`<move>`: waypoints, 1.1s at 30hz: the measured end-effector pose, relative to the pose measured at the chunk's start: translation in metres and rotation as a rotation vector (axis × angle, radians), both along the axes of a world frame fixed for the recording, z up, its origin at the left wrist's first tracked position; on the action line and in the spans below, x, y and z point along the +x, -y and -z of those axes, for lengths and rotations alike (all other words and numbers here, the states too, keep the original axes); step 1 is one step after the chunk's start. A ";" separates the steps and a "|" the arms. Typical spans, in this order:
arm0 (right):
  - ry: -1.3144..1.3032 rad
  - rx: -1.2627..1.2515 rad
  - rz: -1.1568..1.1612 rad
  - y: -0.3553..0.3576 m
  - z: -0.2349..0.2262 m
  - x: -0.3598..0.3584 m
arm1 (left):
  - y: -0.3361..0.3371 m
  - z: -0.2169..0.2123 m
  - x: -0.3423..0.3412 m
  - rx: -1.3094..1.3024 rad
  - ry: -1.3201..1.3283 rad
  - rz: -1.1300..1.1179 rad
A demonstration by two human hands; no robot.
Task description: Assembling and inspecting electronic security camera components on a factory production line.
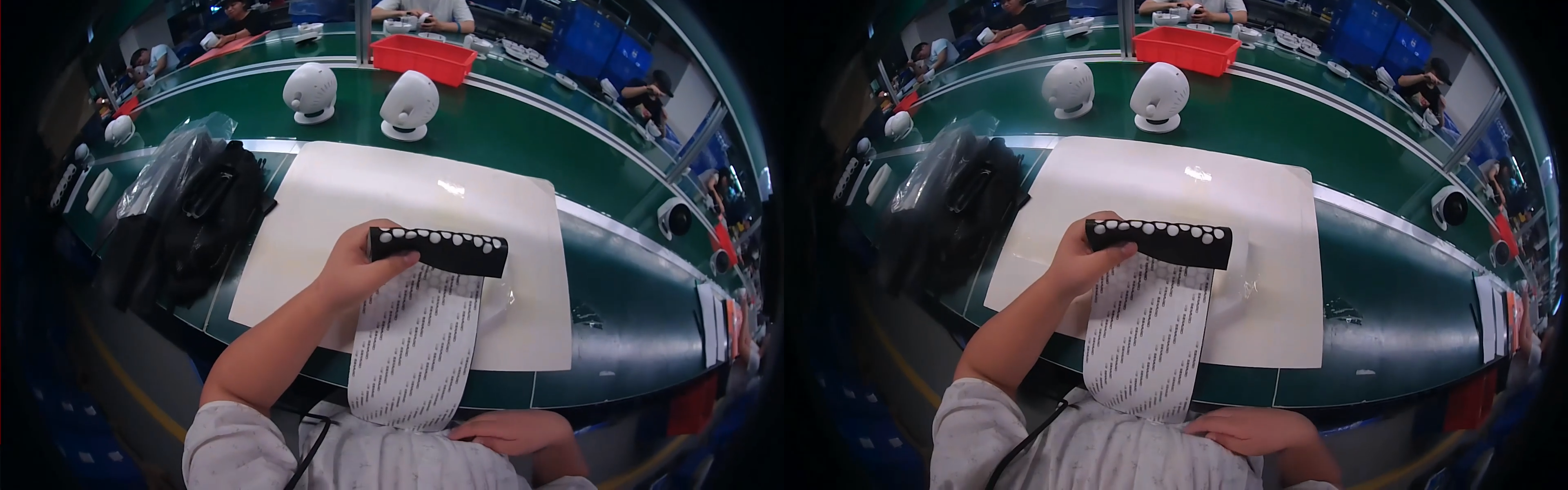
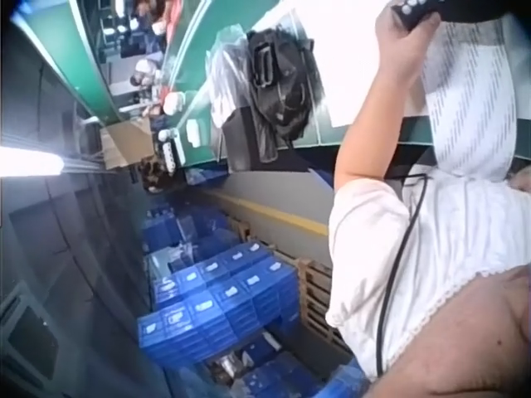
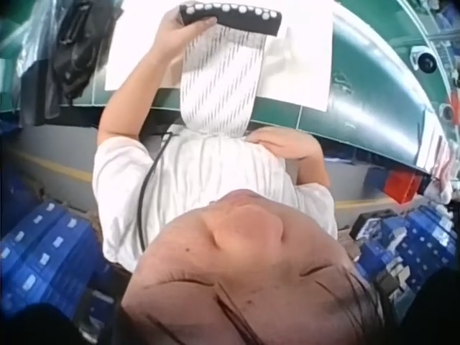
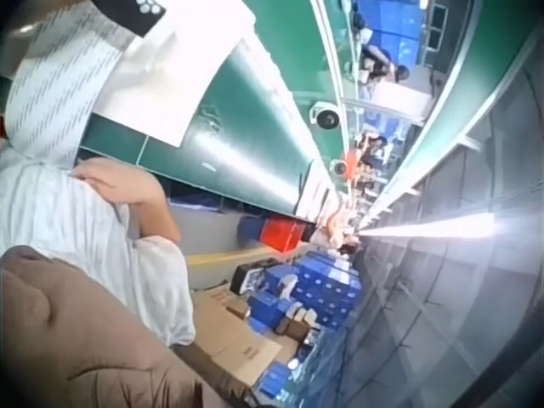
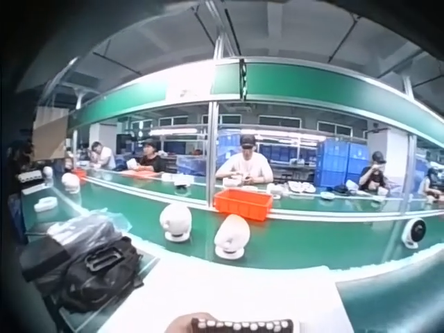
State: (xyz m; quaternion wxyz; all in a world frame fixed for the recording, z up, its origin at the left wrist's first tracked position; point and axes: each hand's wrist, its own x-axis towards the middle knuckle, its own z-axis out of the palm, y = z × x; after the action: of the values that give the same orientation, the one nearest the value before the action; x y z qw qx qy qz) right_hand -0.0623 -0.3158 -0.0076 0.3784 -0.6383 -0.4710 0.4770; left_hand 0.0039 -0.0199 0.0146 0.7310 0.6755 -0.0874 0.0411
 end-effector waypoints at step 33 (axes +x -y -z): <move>1.355 -0.253 0.802 -0.213 0.005 0.315 | -0.007 0.020 0.011 0.101 0.097 0.101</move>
State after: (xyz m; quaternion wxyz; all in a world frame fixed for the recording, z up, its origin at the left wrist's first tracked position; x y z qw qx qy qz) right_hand 0.2529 -0.1026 -0.0124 0.0772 -0.9484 -0.2751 -0.1375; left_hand 0.0146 -0.0132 -0.0055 0.6919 0.7036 -0.1589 0.0324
